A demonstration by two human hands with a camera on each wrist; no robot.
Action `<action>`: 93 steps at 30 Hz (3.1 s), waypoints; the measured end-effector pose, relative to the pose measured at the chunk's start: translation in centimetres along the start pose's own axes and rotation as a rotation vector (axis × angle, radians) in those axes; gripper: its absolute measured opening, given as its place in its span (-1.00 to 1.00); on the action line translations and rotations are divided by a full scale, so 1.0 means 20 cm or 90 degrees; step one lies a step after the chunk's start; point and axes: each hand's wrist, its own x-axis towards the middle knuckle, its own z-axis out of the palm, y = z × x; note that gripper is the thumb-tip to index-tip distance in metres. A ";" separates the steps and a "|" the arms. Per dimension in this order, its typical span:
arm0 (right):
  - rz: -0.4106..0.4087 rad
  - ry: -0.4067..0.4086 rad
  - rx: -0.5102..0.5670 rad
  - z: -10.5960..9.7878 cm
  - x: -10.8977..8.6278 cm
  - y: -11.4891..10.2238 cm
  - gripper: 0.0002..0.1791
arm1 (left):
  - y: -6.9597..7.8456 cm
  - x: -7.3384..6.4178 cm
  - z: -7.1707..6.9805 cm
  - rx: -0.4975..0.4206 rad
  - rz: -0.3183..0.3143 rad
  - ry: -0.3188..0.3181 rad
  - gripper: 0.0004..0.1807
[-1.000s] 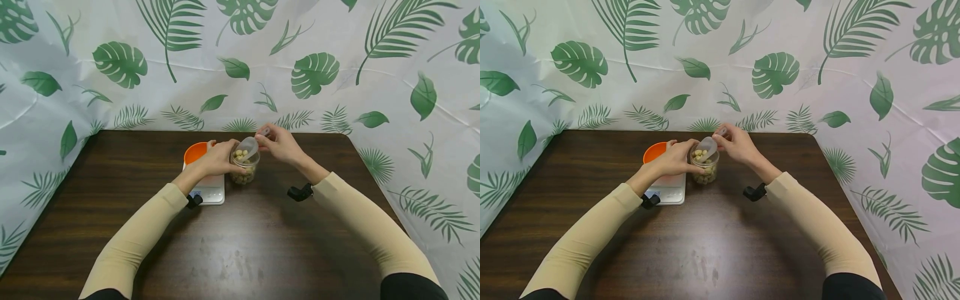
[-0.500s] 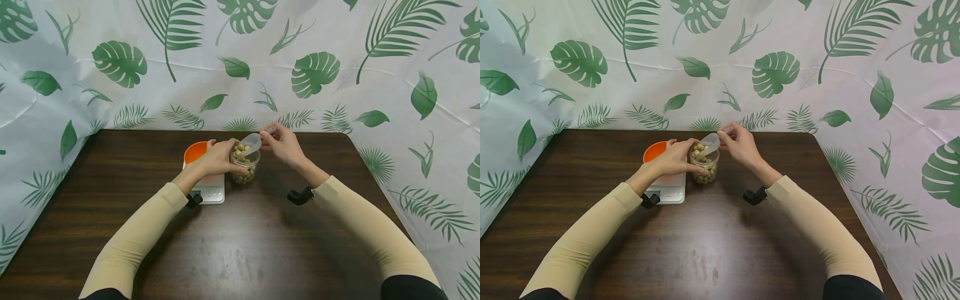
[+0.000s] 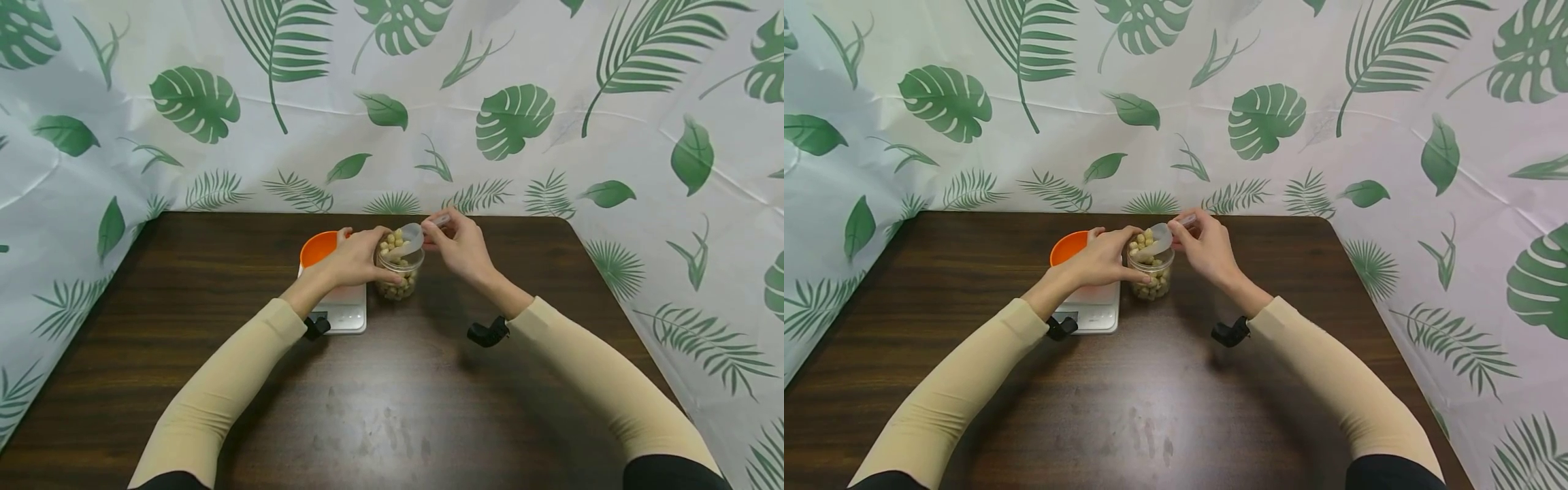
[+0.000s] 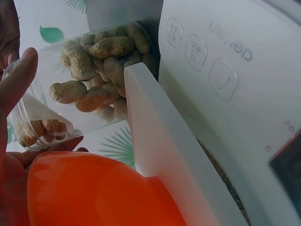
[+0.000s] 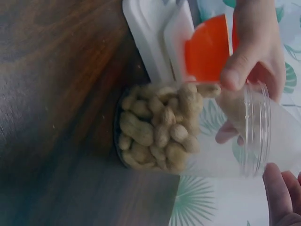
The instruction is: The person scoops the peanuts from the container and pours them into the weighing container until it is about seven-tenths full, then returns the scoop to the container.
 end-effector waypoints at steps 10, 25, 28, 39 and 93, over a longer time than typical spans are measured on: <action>0.001 0.024 0.075 -0.01 -0.03 0.04 -0.66 | 0.00 0.00 0.00 0.010 0.000 -0.005 0.01; -0.012 0.042 0.159 -0.01 -0.08 0.09 -0.63 | 0.00 0.00 0.01 0.017 0.010 0.000 -0.01; -0.007 0.057 0.180 -0.01 -0.09 0.10 -0.64 | 0.00 0.00 0.00 0.018 0.009 -0.005 0.00; 0.007 0.092 0.246 0.00 -0.10 0.13 -0.80 | 0.00 0.00 -0.03 0.029 -0.003 -0.032 0.04; 0.033 0.074 0.327 0.08 -0.01 0.03 -0.74 | -0.22 -0.31 -0.18 -0.009 -0.077 0.070 0.06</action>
